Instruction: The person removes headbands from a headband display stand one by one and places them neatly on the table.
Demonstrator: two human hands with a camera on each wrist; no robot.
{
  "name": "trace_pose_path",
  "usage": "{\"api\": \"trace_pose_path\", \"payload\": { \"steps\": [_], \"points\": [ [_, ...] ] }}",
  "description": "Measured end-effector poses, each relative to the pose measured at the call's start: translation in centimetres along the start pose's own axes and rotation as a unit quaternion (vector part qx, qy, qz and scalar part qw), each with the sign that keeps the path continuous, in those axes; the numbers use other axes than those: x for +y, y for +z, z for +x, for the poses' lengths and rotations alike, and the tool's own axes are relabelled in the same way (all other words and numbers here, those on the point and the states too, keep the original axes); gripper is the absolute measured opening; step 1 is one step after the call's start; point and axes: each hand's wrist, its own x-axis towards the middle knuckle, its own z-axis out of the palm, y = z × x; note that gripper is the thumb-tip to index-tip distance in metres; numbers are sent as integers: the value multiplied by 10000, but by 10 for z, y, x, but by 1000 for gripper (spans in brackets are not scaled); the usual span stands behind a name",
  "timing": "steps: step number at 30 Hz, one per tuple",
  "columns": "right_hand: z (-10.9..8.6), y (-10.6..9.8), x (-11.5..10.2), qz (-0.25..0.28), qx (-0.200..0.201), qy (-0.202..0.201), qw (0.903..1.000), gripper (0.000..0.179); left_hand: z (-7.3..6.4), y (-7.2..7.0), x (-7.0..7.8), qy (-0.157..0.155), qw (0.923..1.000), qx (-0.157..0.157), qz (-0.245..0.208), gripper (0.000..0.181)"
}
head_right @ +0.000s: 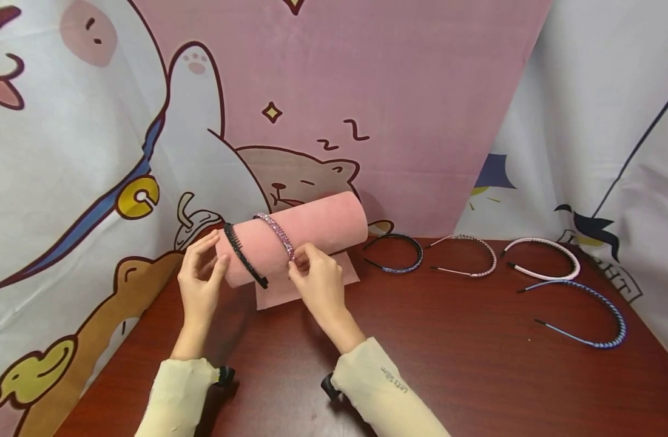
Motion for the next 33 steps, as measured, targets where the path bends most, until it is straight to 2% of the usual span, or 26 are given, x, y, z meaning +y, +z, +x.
{"api": "trace_pose_path", "payload": {
  "steps": [8, 13, 22, 29, 33],
  "points": [
    [6, -11, 10, 696, 147, 686, 9951, 8, 0, -1, 0, -1, 10000, -19, 17, 34],
    [12, -20, 17, 977, 189, 862, 9913, 9, 0, -1, 1, -18, 10000, -52, 24, 34],
    [18, -35, 36, 973, 491, 978, 9892, 9, -1, -2, 1, -9, 10000, -11, 49, 34],
    [23, -51, 49, 897, 447, 1267, 9869, 12, -1, -2, 0, 3, 10000, -55, 52, 35],
    [26, -58, 58, 1150, 503, 1452, 9814, 13, 0, -1, 0, 38, 9999, -64, 71, 35]
  ]
}}
